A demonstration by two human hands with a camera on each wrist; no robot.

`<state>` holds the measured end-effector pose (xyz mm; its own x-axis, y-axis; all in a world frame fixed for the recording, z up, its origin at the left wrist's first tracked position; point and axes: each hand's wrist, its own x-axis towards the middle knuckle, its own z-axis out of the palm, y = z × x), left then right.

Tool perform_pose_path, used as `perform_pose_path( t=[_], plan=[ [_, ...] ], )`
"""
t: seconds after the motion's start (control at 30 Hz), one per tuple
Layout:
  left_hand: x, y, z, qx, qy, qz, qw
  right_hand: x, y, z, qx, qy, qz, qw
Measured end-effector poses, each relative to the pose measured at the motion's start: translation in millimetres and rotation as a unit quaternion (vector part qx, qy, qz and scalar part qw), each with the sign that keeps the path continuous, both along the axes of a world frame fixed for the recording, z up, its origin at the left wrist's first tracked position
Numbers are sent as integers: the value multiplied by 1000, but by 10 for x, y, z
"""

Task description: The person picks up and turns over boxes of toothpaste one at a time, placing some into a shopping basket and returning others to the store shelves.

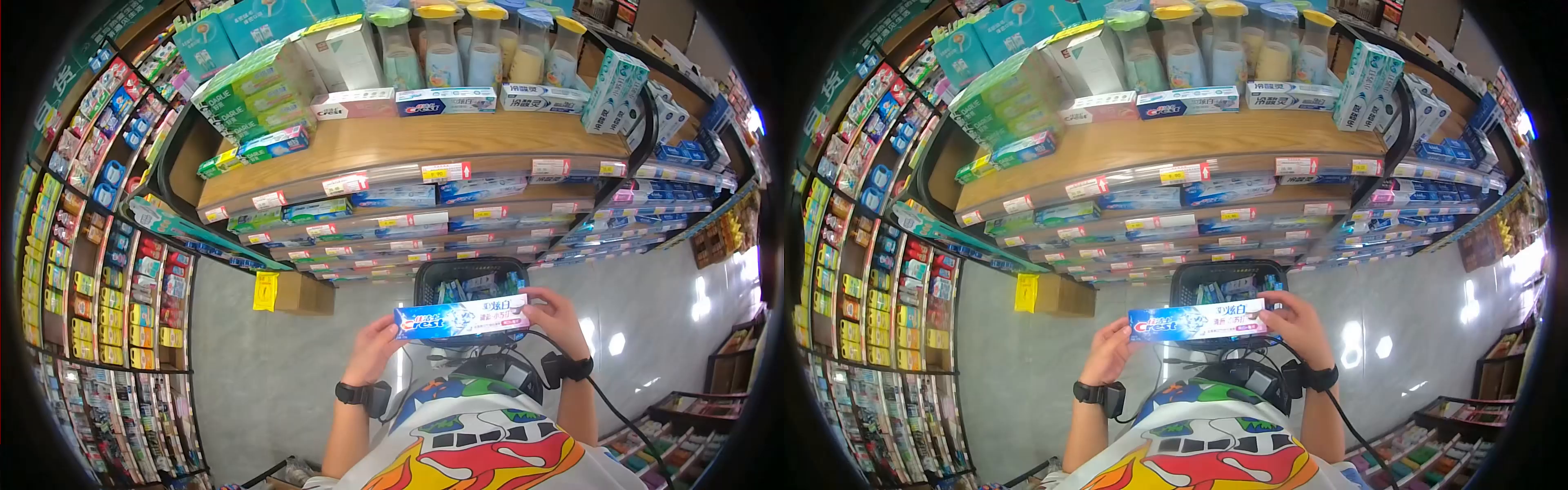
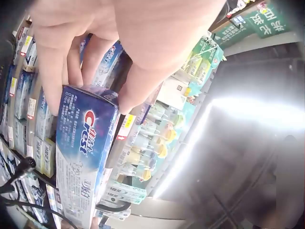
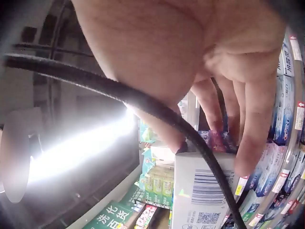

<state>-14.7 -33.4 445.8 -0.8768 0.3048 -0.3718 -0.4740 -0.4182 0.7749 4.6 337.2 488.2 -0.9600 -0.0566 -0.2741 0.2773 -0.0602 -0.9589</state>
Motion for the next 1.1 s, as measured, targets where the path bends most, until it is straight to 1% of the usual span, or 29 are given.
perform_pose_path(
  t=[0.13,0.27,0.37,0.4,0.47,0.53,0.6,0.7,0.83,0.87,0.97,1.0,1.1],
  plan=[
    [-40,17,-15,-17,-14,14,1000,-54,-52,81,-11,-11,-25,1000],
    [-129,43,-82,-39,-24,33,998,-124,34,-12,-9,-42,-20,999],
    [-232,86,-36,-50,-16,41,998,-178,78,1,-34,-15,-17,999],
    [-261,101,-20,-52,-13,42,998,-195,96,8,-56,-24,-15,998],
    [-315,103,-86,-80,-11,47,996,-267,123,-43,-44,-13,-9,999],
    [-385,125,-203,-98,-14,62,993,-401,143,-173,-27,-11,-1,1000],
    [-514,160,-389,-108,-24,87,990,-603,134,-424,-6,-17,9,1000],
    [-730,183,-869,-114,-38,144,982,-926,69,-957,48,18,24,998],
    [-943,128,-951,-135,-40,168,976,-1223,-32,-1195,54,9,37,998],
    [-976,101,-937,-135,-40,168,976,-1249,-52,-1238,60,10,40,997],
    [-1066,-16,-881,-137,-22,140,980,-1266,-198,-1262,10,-12,18,1000],
    [-1117,-102,-964,-138,-19,123,983,-1284,-226,-1281,31,-17,22,999],
    [-1258,-298,-1024,-139,-32,70,987,-1259,-350,-1353,-13,-19,-14,1000]
  ],
)
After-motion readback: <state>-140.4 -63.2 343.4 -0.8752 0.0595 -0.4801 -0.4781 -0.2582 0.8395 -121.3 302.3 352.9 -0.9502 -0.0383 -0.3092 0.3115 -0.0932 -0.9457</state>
